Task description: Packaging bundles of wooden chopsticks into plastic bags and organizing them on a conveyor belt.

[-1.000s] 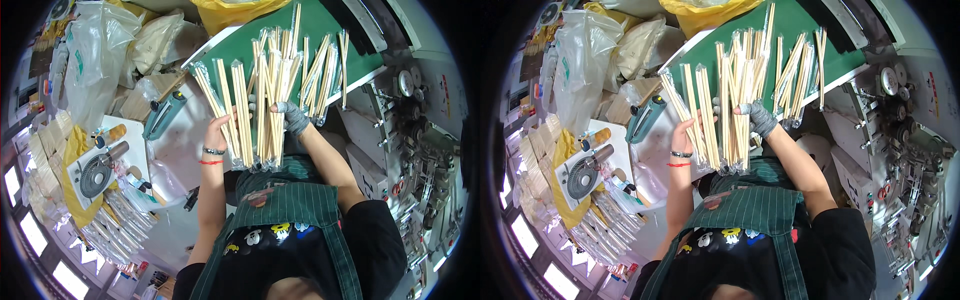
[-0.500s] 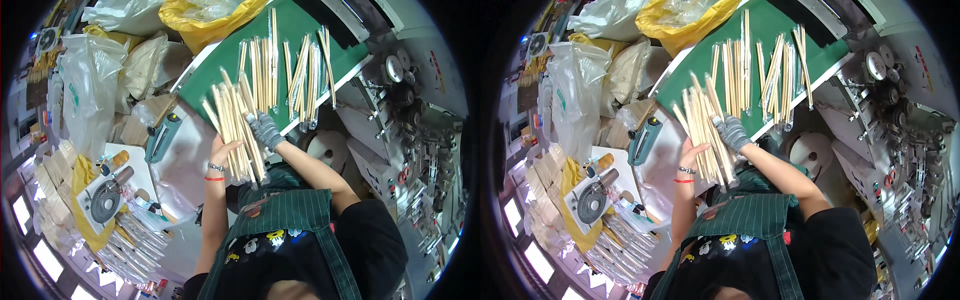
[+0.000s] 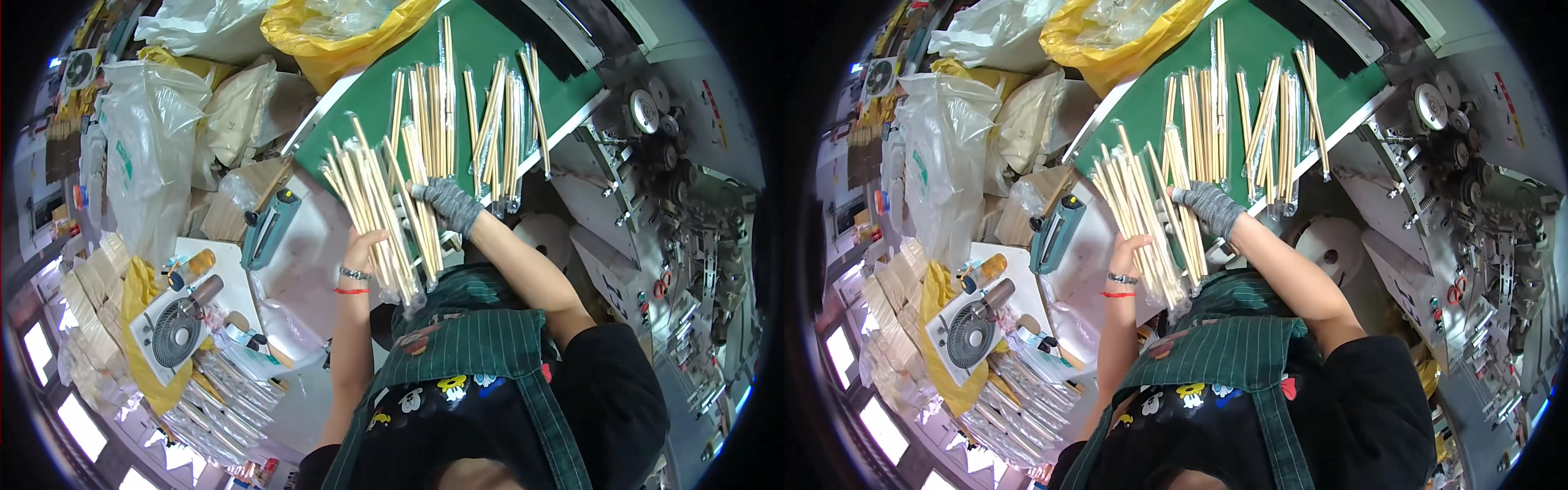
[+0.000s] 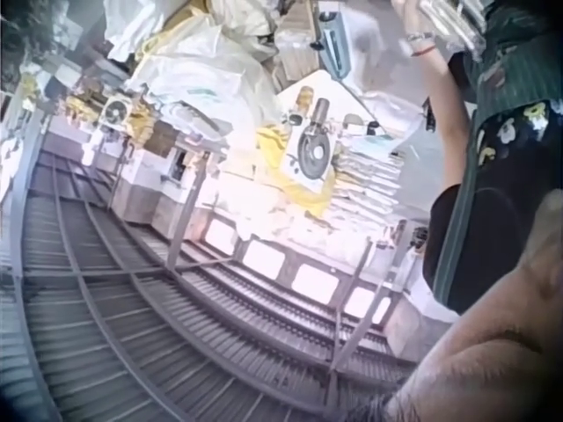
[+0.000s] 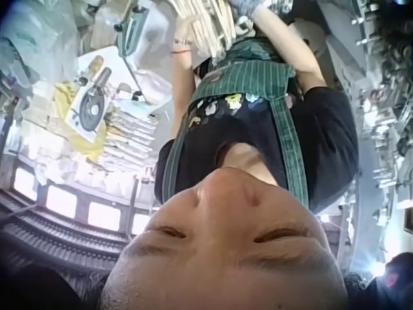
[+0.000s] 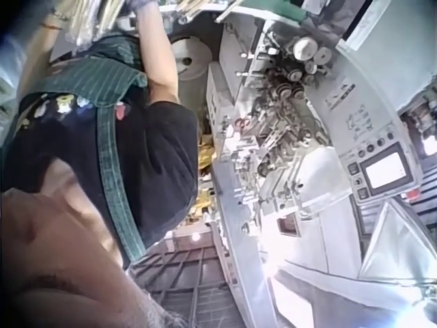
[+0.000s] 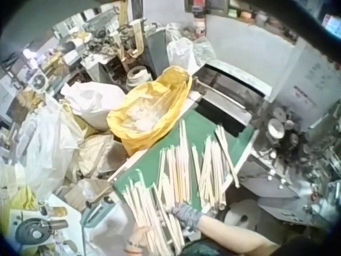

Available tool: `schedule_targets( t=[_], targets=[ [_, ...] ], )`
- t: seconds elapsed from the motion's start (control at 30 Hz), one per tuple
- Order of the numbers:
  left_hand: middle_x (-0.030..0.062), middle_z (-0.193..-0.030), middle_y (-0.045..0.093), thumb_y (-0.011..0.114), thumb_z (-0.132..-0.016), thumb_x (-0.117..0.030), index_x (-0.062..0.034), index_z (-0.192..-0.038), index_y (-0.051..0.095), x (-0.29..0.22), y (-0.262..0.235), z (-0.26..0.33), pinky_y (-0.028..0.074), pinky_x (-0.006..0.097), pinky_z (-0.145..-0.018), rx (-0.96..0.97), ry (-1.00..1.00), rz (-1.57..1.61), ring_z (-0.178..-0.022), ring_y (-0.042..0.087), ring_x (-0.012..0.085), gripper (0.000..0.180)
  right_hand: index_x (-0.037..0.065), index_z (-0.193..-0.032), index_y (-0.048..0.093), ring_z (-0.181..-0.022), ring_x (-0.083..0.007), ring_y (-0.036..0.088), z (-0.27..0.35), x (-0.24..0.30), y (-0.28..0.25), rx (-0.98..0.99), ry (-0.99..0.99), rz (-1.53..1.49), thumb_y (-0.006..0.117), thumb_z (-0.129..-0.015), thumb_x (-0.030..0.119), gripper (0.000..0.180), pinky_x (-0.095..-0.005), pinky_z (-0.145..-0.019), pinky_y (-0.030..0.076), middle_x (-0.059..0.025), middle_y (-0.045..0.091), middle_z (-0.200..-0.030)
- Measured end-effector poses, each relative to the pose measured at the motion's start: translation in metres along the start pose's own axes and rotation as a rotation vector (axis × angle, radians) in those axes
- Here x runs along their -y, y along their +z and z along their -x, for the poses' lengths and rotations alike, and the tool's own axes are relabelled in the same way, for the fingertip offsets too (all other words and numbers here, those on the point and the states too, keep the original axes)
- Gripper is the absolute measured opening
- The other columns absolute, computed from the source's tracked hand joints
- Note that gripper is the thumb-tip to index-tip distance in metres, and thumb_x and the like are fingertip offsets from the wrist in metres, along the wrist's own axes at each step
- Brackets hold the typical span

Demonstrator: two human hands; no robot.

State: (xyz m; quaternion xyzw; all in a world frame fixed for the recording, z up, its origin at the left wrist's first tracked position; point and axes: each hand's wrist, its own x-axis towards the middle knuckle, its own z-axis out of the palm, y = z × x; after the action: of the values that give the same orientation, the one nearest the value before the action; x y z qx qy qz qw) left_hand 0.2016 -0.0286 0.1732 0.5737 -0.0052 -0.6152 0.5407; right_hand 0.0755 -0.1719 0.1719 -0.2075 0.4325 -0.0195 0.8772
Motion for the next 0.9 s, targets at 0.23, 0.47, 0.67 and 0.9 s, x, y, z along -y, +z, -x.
schedule_targets(
  t=[0.23,0.47,0.67,0.9],
  targets=[
    [0.0136,-0.078,0.053,0.052,-0.059,-0.006,0.0038,-0.101,0.041,0.019,-0.047,0.015,0.049,0.031,-0.053,0.073,0.056,0.291,-0.064,0.055,0.0225,0.044,0.0,-0.103,0.043,-0.066,-0.014,0.056,0.007,0.006,-0.005,0.291,-0.024,-0.124,0.062,-0.067,0.014,0.043,-0.0251,-0.057,0.049,-0.0082,0.056,-0.081],
    [0.0161,-0.093,0.05,0.056,-0.061,-0.006,0.0042,-0.107,0.036,0.011,-0.015,0.01,0.044,0.035,-0.075,0.167,0.099,0.298,-0.082,0.052,0.0256,0.051,-0.002,-0.102,0.042,-0.071,-0.0191,0.053,0.008,-0.007,0.025,0.291,-0.333,0.844,0.064,-0.061,0.017,0.05,-0.0265,-0.067,0.042,-0.0111,0.056,-0.074],
    [0.0132,-0.095,0.05,0.053,-0.066,0.0,0.0029,-0.105,0.039,0.017,0.012,-0.001,0.045,0.028,-0.067,-0.085,0.298,0.162,-0.08,0.051,0.0185,0.042,-0.006,-0.105,0.037,-0.081,-0.0282,0.053,0.029,-0.027,0.052,-0.096,-0.683,1.551,0.049,-0.067,0.019,0.047,-0.0356,-0.069,0.041,-0.0223,0.052,-0.087],
    [0.018,-0.089,0.051,0.05,-0.068,-0.007,0.0071,-0.102,0.038,0.036,-0.035,0.003,0.044,0.04,-0.075,-0.087,0.142,0.246,-0.09,0.049,0.0309,0.039,0.008,-0.104,0.044,-0.07,-0.0304,0.054,-0.037,-0.012,0.013,-0.438,-1.059,1.43,0.052,-0.067,0.022,0.041,-0.0387,-0.062,0.042,-0.0148,0.055,-0.076]
  ],
)
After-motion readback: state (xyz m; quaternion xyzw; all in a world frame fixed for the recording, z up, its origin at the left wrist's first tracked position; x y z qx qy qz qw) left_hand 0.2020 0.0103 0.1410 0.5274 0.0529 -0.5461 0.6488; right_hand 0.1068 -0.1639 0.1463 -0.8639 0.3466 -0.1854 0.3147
